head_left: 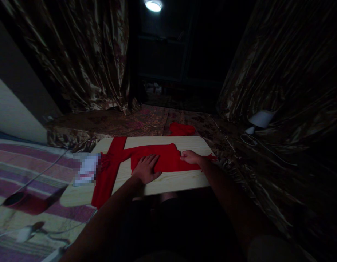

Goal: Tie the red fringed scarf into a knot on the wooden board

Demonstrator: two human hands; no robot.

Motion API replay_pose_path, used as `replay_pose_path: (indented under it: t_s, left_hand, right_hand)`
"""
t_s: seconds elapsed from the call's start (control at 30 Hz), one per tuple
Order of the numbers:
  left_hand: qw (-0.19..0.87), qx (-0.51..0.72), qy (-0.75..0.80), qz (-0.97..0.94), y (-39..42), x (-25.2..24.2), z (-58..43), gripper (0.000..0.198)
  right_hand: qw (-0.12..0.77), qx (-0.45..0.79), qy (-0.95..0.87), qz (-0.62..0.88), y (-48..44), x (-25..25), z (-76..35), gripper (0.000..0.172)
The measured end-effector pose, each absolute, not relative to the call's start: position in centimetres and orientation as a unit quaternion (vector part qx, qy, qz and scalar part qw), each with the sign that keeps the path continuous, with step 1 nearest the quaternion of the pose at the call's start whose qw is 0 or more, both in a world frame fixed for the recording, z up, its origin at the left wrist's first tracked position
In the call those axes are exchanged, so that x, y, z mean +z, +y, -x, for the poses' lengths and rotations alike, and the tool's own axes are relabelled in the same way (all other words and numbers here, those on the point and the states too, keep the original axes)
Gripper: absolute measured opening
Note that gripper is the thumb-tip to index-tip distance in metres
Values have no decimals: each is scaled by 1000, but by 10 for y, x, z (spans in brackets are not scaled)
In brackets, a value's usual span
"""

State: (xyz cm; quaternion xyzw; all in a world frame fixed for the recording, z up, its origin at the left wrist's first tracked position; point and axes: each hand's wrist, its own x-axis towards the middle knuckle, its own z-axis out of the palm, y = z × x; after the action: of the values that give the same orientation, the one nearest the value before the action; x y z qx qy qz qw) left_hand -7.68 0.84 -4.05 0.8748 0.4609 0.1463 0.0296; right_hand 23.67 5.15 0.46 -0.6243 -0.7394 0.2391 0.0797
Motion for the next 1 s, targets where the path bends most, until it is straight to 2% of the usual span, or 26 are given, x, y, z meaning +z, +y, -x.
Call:
replay_pose_path:
  t_s: [0.17, 0.3, 0.47, 0.67, 0.8, 0.9, 1.0]
  left_hand:
    - [31, 154, 457, -875, 8, -41, 77, 89]
    - [38, 154, 456, -876, 8, -40, 78, 93]
    - [38, 166, 454, -875, 8, -40, 78, 95]
    - [31, 157, 456, -875, 8, -41, 78, 89]
    - [27, 154, 458, -875, 8, -42, 78, 88]
    - [24, 149, 459, -876, 9, -42, 78, 88]
    - [22, 145, 458, -877, 9, -42, 78, 87]
  right_hand:
    - [9, 365, -701, 613, 54, 21, -258, 30]
    - [39, 459, -652, 602, 59, 30, -275, 44]
    - [40, 297, -700, 648, 70, 24, -281, 43]
    - [174, 158, -668, 706, 70, 4, -286, 28]
    - [281, 51, -616, 734, 64, 2, -294, 24]
    - [307, 0, -627, 716, 55, 2, -296, 17]
    - [310, 10, -692, 651, 39, -4, -284, 10]
